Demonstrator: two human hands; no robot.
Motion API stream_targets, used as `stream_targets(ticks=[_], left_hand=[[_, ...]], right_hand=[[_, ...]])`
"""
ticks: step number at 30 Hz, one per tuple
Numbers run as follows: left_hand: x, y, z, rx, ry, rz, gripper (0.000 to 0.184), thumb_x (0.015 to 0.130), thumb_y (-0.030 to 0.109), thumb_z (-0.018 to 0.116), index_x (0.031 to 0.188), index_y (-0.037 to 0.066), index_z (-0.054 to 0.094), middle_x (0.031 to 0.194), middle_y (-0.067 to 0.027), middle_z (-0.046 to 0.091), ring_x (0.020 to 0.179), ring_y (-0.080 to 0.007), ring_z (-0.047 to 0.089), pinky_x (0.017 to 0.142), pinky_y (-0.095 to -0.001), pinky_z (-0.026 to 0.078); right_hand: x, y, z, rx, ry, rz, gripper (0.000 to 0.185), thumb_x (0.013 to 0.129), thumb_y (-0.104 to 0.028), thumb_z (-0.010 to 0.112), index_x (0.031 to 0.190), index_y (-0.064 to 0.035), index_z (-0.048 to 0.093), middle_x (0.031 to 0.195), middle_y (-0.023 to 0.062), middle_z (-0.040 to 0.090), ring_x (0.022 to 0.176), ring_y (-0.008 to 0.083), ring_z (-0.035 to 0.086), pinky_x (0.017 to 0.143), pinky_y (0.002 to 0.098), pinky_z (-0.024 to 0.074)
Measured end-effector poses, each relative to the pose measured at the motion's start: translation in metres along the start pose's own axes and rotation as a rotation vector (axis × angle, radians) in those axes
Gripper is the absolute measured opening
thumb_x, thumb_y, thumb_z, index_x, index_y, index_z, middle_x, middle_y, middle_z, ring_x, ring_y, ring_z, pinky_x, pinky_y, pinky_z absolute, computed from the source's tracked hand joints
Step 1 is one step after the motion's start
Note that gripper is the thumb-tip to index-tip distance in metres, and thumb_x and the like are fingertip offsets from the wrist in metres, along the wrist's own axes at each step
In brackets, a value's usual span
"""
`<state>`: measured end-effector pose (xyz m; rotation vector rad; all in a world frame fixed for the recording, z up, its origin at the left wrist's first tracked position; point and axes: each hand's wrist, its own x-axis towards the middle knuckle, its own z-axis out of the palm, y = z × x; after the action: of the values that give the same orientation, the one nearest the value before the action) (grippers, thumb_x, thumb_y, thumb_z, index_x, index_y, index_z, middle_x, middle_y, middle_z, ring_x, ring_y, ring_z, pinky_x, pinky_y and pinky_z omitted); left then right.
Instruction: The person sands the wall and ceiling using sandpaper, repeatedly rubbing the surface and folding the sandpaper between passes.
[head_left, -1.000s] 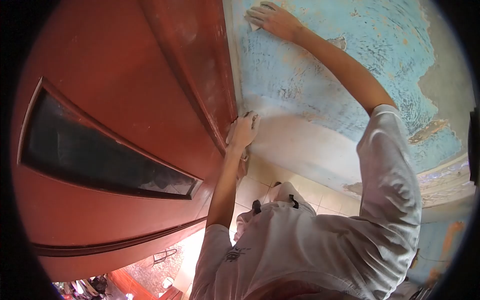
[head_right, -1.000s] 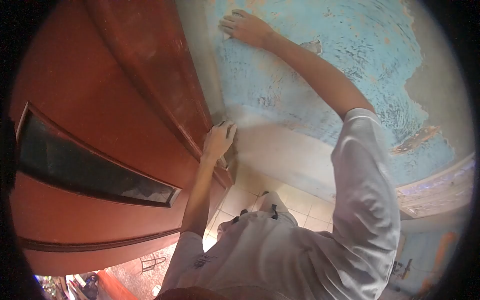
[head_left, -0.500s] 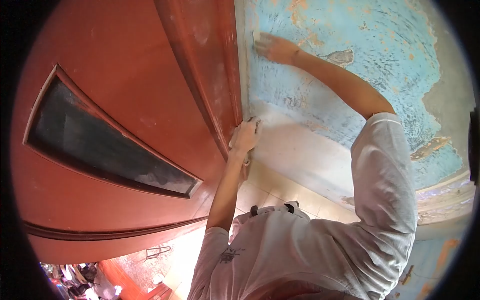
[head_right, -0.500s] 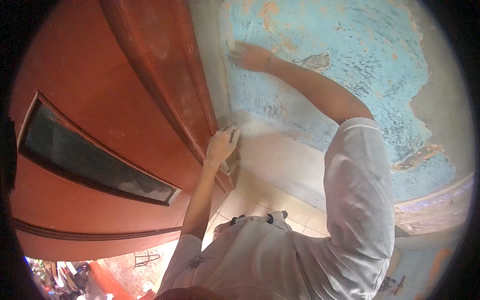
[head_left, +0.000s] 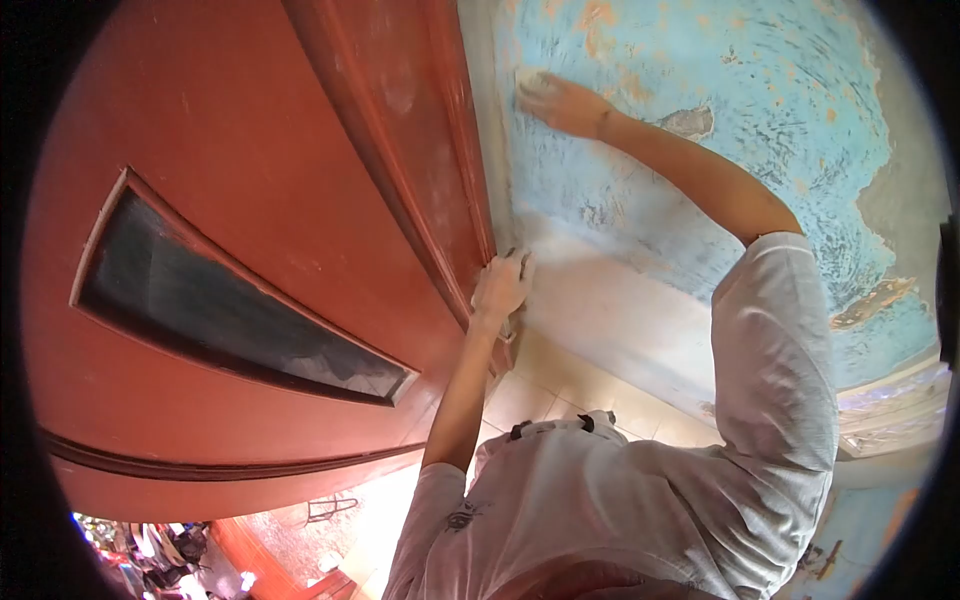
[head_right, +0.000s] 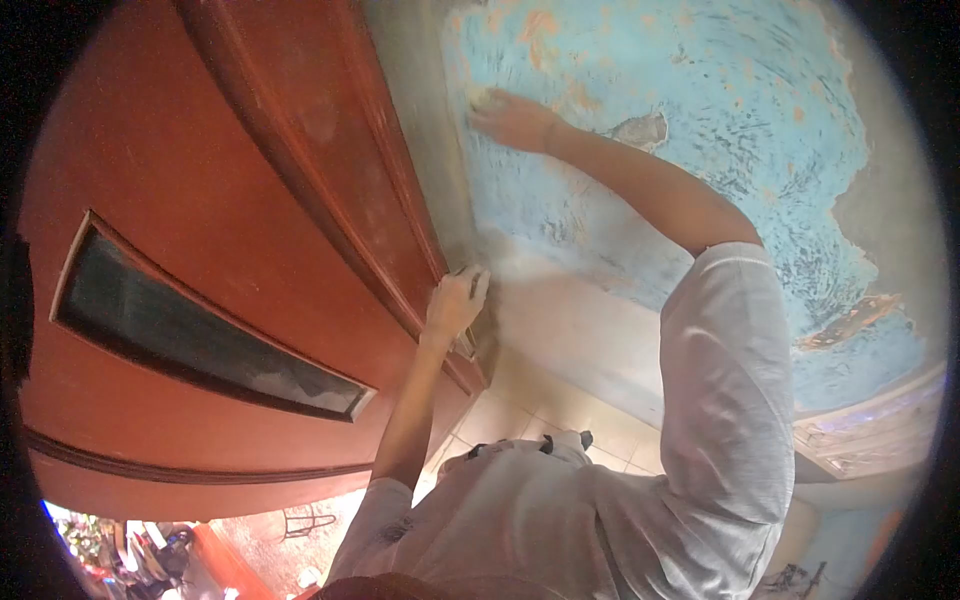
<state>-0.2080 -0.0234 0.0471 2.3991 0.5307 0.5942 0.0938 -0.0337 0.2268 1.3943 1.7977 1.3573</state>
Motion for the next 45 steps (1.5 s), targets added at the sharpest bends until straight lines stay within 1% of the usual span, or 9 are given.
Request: stream_targets(ticks=[2,4,8,10,16,28,34,37,45], left_hand=[[0.007,-0.004,0.0,0.033,0.008,0.005,0.028,0.102,0.027,0.059,0.113,0.004,0.071,0.105,-0.0259,0.072,0.098,-0.0468,0.068,0.085,-0.0525,0.056],[0.007,-0.009,0.005,0.008,0.023,0.042,0.028,0.104,0.031,0.053,0.114,0.009,0.068,0.095,-0.0266,0.072,0.091,-0.0498,0.068,0.08,-0.0575,0.057],[0.006,-0.011,0.007,0.019,-0.013,0.036,0.028,0.104,0.031,0.054,0.115,0.009,0.068,0.095,-0.0265,0.072,0.09,-0.0498,0.068,0.08,-0.0581,0.057],[0.003,-0.007,0.004,0.017,0.013,0.029,0.029,0.104,0.032,0.054,0.115,0.009,0.067,0.094,-0.0262,0.072,0.091,-0.0495,0.068,0.081,-0.0588,0.056],[0.004,-0.006,0.002,-0.011,-0.038,0.016,0.029,0.104,0.032,0.054,0.116,0.009,0.067,0.095,-0.0253,0.072,0.091,-0.0492,0.068,0.081,-0.0583,0.056],[0.006,-0.008,0.005,-0.071,-0.047,-0.022,0.028,0.104,0.03,0.055,0.116,0.007,0.067,0.099,-0.0261,0.072,0.093,-0.0482,0.069,0.082,-0.0568,0.056],[0.006,-0.004,0.001,-0.075,-0.109,-0.059,0.027,0.103,0.029,0.057,0.113,0.006,0.068,0.1,-0.025,0.073,0.092,-0.0472,0.069,0.081,-0.0554,0.057],[0.008,-0.01,0.006,-0.109,-0.026,0.022,0.027,0.103,0.029,0.057,0.111,0.006,0.068,0.099,-0.0247,0.073,0.091,-0.0473,0.069,0.08,-0.0553,0.057],[0.008,-0.006,0.003,-0.045,-0.06,0.019,0.027,0.104,0.03,0.057,0.11,0.006,0.068,0.098,-0.0255,0.072,0.09,-0.0483,0.069,0.08,-0.0547,0.057]], right_hand=[[0.003,0.011,0.001,0.037,0.179,0.095,0.024,0.094,-0.02,0.063,0.11,-0.0129,0.08,0.152,0.0003,0.049,0.143,0.0215,0.044,0.119,0.041,0.039],[0.002,0.0,-0.008,0.064,-0.129,0.135,0.035,0.093,-0.02,0.064,0.127,-0.0143,0.073,0.151,-0.0002,0.049,0.141,0.0183,0.045,0.112,0.0391,0.0429],[0.0,-0.004,-0.013,-0.035,-0.14,-0.008,0.024,0.092,-0.02,0.063,0.111,-0.0159,0.078,0.144,-0.0022,0.054,0.139,0.0182,0.046,0.111,0.0398,0.0406],[0.003,0.018,-0.015,-0.009,0.177,0.293,0.036,0.094,-0.019,0.062,0.128,-0.0178,0.073,0.144,-0.0008,0.053,0.137,0.0162,0.047,0.107,0.0368,0.0443],[0.001,-0.003,-0.019,-0.034,-0.204,-0.023,0.053,0.097,-0.023,0.059,0.149,-0.0167,0.055,0.151,-0.0033,0.051,0.142,0.014,0.044,0.115,0.0385,0.0386],[-0.003,0.0,-0.009,0.049,0.052,0.342,0.053,0.099,-0.023,0.058,0.151,-0.0146,0.054,0.162,0.0,0.043,0.147,0.0155,0.041,0.12,0.0406,0.0359],[-0.002,-0.033,-0.009,0.019,-0.194,0.08,0.054,0.098,-0.02,0.057,0.152,-0.0156,0.051,0.163,-0.0004,0.041,0.149,0.0152,0.039,0.123,0.0409,0.0329],[0.0,0.004,-0.016,0.01,0.049,0.391,0.055,0.098,-0.022,0.058,0.152,-0.0167,0.052,0.163,-0.0004,0.041,0.149,0.0151,0.039,0.124,0.0408,0.0316],[-0.008,-0.015,-0.001,0.015,-0.027,0.191,0.053,0.099,-0.023,0.057,0.151,-0.0139,0.052,0.16,0.0002,0.044,0.148,0.0168,0.04,0.124,0.0435,0.0301]])
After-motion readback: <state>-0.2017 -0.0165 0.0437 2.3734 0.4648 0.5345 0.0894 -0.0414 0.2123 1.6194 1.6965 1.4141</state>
